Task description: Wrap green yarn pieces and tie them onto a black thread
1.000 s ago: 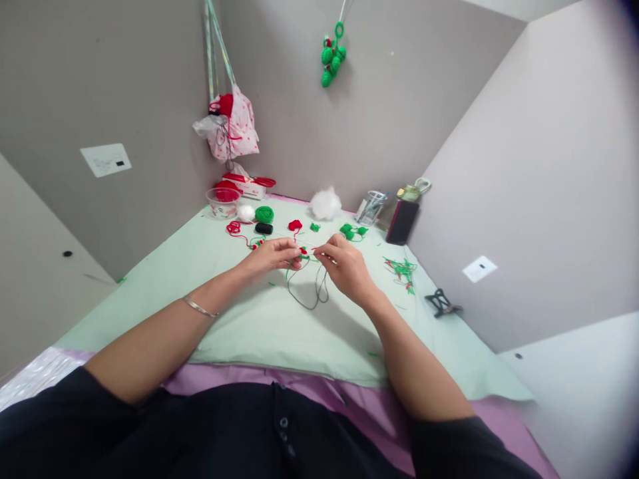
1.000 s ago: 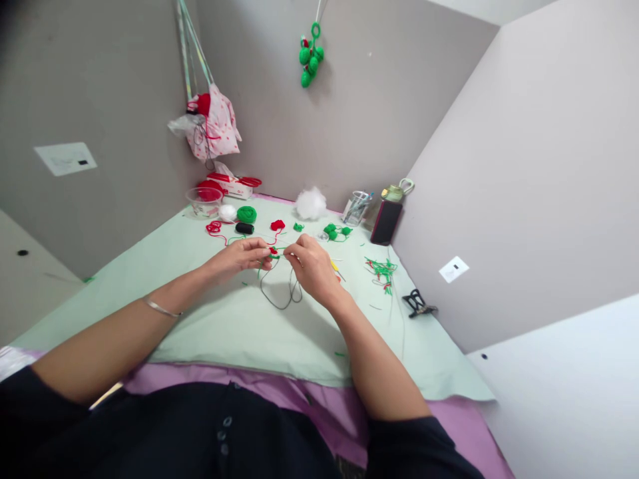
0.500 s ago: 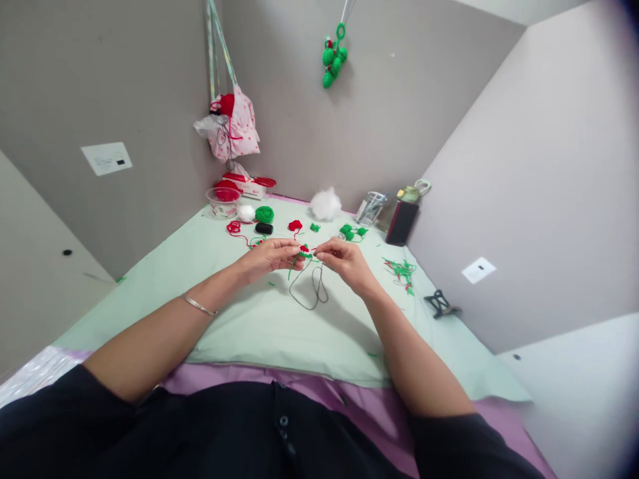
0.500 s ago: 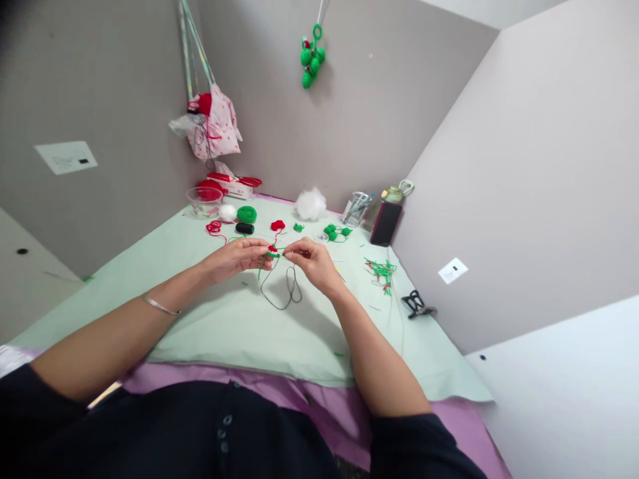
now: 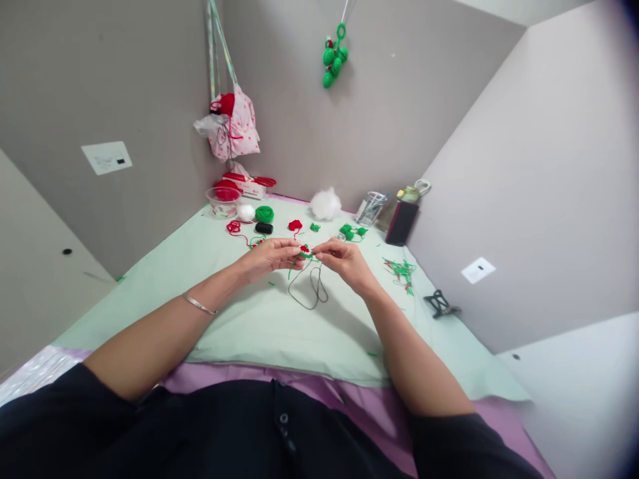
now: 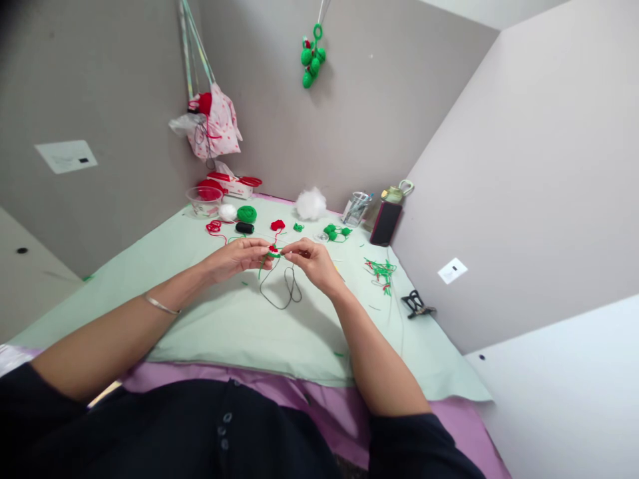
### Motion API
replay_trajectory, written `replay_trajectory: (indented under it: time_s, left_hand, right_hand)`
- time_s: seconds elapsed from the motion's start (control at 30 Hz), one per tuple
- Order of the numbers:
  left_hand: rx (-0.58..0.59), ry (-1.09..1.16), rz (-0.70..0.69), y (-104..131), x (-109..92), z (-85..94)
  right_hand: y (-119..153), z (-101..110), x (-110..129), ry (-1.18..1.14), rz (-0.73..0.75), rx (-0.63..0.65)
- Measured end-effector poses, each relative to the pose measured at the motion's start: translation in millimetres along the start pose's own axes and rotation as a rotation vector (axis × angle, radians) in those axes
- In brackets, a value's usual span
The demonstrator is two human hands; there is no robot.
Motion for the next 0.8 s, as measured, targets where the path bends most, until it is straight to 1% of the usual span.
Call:
replay_trajectory:
  time_s: [0.13, 0.27, 0.37, 0.43, 0.5, 0.6, 0.67, 0.73, 0.8]
  left_hand:
    - [-0.002, 0.021, 0.008, -2.9, 6.0, 0.7]
    - [0.001, 0.015, -0.007, -4.9, 10.2, 1.4]
    - [-0.005, 0.013, -0.033, -5.5, 10.3, 1.0]
    - [-0.017, 0.004, -0.032, -5.7, 10.1, 0.4]
    - [-0.038, -0.026, -0.015, -5.9, 10.4, -0.5]
    - [-0.072, -0.101, 0.011, -5.7, 11.2, -2.7]
    - [-0.091, -0.170, 0.021, -5.3, 11.5, -4.6]
    - [-0.117, -0.240, 0.003, -5.1, 11.0, -6.0]
    - [-0.149, -0.274, -0.022, -5.5, 10.1, -5.4]
  right_hand:
    - [-0.8, -6.1, -3.5, 0.007, -0.018, -0.048]
    - [0.6, -13.9, -1.9, 0.038, -0.037, -0.103]
    - [3.7, -20.6, 3.3, 0.094, 0.018, -0.121]
    - [5.9, -25.3, 6.8, 0.189, 0.106, -0.111]
    - [7.7, -28.9, 8.3, 0.348, 0.186, -0.087]
    - [9.5, -31.2, 7.6, 0.604, 0.213, -0.037]
    - [11.5, -31.5, 10.2, 0.674, 0.236, -0.042]
    - [14.6, -31.8, 18.9, 0.605, 0.311, -0.097]
    - [17.1, -30.4, 31.9, 0.381, 0.355, -0.149]
Point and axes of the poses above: each hand's wrist, its own y-axis away from the middle knuckle, its own z-axis out of the back of the hand, x = y × z, the point moved 1 cm from there along -y, towards the middle knuckle, and after that the axes turned 6 degrees about x, right-handed, at the moved point
